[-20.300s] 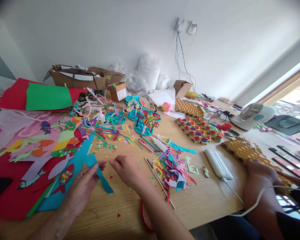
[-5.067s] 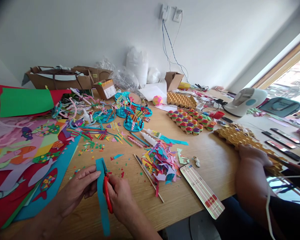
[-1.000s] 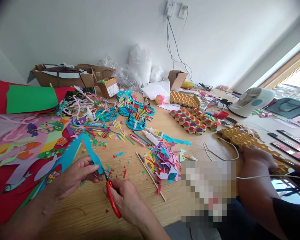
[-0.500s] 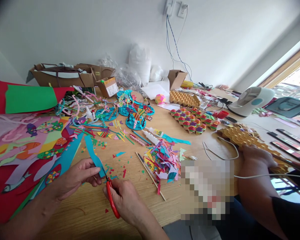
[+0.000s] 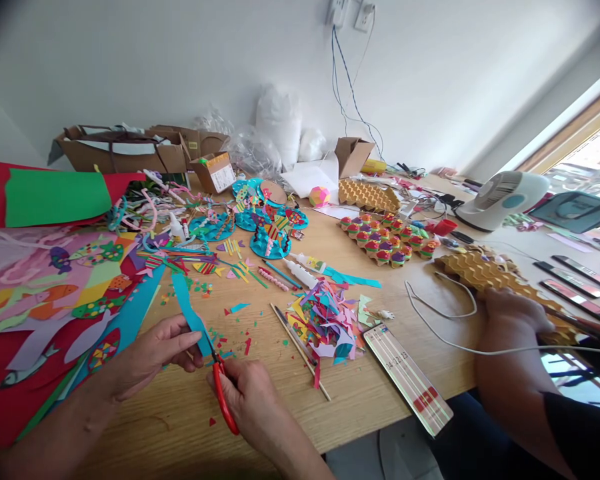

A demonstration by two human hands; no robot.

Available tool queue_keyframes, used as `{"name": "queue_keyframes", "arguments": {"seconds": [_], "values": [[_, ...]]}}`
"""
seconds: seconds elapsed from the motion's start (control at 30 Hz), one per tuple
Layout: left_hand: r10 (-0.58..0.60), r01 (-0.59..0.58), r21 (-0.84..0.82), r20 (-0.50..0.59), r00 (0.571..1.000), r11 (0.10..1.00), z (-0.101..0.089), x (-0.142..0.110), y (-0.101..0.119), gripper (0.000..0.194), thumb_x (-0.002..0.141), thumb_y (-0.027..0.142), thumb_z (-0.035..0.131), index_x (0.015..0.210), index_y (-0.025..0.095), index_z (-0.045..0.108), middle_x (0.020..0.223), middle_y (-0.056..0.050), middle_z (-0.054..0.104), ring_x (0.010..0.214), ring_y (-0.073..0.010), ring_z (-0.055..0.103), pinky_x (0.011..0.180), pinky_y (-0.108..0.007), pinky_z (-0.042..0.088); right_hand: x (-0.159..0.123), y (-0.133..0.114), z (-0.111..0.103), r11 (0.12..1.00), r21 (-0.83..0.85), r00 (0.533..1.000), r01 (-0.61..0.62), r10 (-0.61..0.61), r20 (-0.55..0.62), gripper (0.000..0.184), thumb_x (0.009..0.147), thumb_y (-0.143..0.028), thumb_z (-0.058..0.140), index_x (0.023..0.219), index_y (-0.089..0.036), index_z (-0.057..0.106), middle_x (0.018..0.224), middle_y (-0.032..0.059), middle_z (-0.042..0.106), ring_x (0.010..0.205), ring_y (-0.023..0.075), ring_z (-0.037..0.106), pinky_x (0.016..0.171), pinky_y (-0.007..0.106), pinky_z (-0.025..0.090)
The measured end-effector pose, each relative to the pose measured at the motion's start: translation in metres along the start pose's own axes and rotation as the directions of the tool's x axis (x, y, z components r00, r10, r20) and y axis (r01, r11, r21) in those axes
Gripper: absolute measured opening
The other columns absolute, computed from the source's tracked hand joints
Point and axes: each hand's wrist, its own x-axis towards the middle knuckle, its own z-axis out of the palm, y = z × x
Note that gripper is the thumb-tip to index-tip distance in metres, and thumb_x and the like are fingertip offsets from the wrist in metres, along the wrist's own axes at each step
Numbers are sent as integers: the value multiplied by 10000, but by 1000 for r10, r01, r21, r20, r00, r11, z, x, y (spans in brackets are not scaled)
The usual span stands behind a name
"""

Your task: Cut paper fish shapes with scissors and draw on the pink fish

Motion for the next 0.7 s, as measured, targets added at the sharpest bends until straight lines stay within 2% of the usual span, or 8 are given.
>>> {"name": "queue_keyframes", "arguments": {"seconds": [0.13, 0.27, 0.47, 0.7], "values": [[16, -14, 20, -68, 998, 1000, 0, -1, 3, 265, 684, 406, 635, 727, 151, 580, 622, -2, 636, 593, -135, 588, 544, -241, 466, 0, -2, 0, 1000, -14, 1000, -21, 22, 13, 353, 869, -371, 369, 577, -177, 414, 480, -49, 372, 460, 77, 343, 456, 214, 227], [19, -17, 25, -85, 996, 1000, 1, -1, 4, 267, 665, 404, 643, 697, 144, 586, 586, 2, 625, 567, -129, 581, 519, -229, 452, 0, -4, 0, 999, -18, 999, -50, 50, 15, 331, 862, -336, 371, 575, -176, 413, 480, -51, 370, 470, 77, 347, 460, 212, 225], [-23, 24, 40, -39, 999, 999, 4, 2, 1, 281, 654, 409, 643, 704, 137, 594, 587, -12, 636, 569, -137, 586, 530, -239, 453, 1, -7, -3, 999, -42, 999, -33, 34, 23, 314, 868, -324, 381, 593, -175, 414, 522, -47, 403, 508, 78, 362, 481, 201, 243], [-38, 38, 10, -12, 999, 999, 3, 2, -3, 304, 653, 426, 650, 727, 135, 601, 581, -5, 631, 558, -127, 572, 532, -237, 450, 0, -6, -2, 1000, -25, 1000, -9, 10, 13, 327, 878, -327, 359, 594, -173, 410, 523, -53, 372, 501, 75, 338, 478, 199, 242]]}}
